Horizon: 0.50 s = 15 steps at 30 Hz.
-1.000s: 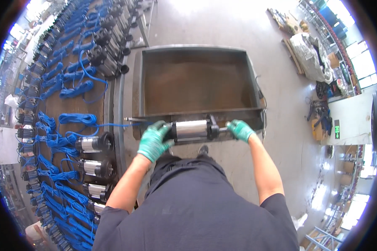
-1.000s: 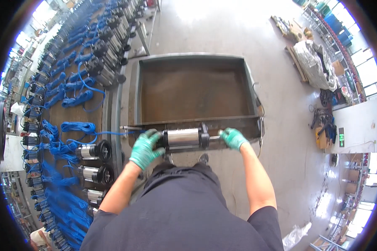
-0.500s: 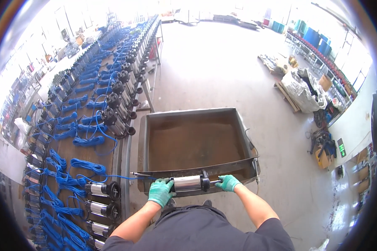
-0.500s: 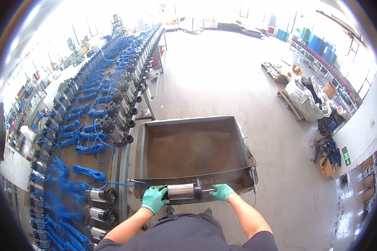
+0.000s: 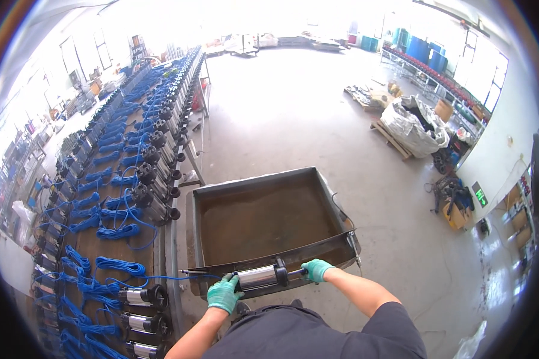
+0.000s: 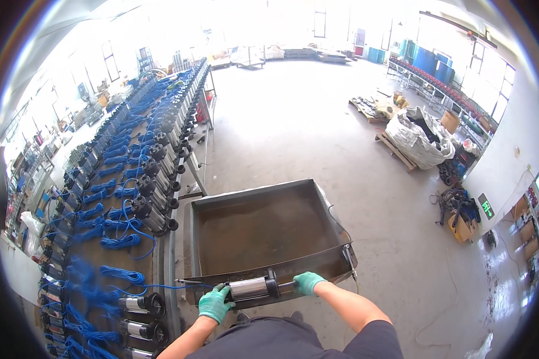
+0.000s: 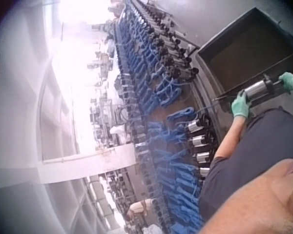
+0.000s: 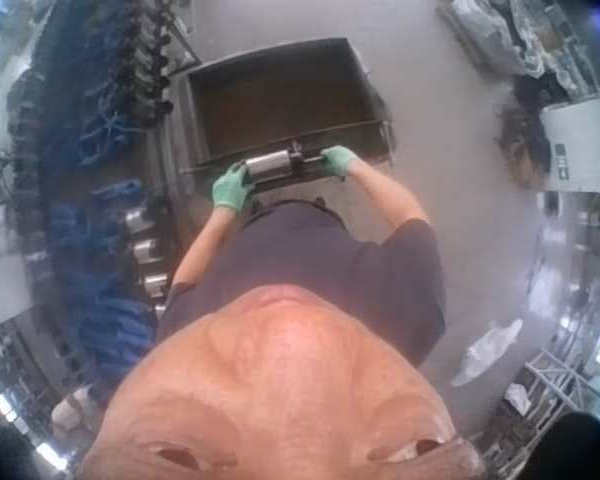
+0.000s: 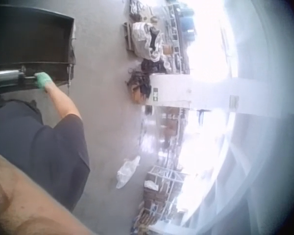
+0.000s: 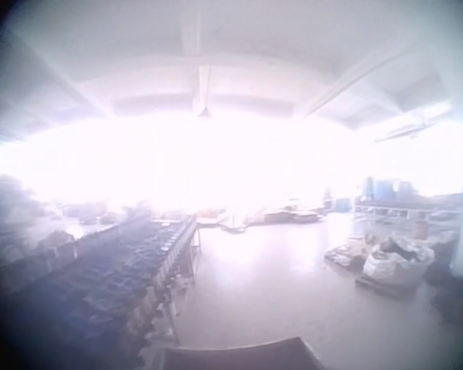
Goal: The person picks up a metal pump component from a workbench, connects a blue cable to it, and places it into a metal frame over a tank of liquid. They lower the frame into the liquid, lift it back up, disconnect the cable, and return the component to the row of items on the workbench.
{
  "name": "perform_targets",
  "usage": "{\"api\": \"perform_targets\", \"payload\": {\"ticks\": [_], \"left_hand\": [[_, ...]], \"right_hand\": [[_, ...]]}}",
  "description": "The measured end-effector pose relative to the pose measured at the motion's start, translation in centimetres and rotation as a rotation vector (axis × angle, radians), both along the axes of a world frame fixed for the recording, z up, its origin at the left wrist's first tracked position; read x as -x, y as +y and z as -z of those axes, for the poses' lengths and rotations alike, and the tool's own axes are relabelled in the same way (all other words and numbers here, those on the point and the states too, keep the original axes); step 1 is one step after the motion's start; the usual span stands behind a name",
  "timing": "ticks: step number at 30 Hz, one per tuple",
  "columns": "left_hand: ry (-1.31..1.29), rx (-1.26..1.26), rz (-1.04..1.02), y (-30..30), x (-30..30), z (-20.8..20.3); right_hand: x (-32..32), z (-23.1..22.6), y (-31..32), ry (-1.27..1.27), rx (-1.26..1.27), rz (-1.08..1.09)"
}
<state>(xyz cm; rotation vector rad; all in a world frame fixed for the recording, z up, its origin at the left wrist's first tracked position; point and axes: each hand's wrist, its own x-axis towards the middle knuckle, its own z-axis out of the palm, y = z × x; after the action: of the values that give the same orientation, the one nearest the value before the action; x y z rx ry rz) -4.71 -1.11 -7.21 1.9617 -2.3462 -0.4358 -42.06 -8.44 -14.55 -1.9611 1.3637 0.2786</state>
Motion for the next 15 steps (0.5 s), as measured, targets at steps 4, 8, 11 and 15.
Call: {"api": "perform_targets", "payload": {"ticks": [4,8,11,15], "left_hand": [[0.015,-0.011,-0.018,0.0,0.0,0.4],[0.012,-0.019,-0.036,0.1,0.0,-0.2],[0.006,-0.007,-0.013,-0.2,0.3,-0.4],[0.008,-0.011,-0.023,-0.2,0.0,-0.3]], "right_hand": [[-1.4,0.7,-0.3,0.265,0.191,-0.087],[-0.9,-4.0,-0.7,-0.106,-0.369,0.183],[1.4,0.5,-0.6,-0.453,-0.651,0.598],[-0.3,-3.0,0.9,-0.709,-0.777,0.826]]}}
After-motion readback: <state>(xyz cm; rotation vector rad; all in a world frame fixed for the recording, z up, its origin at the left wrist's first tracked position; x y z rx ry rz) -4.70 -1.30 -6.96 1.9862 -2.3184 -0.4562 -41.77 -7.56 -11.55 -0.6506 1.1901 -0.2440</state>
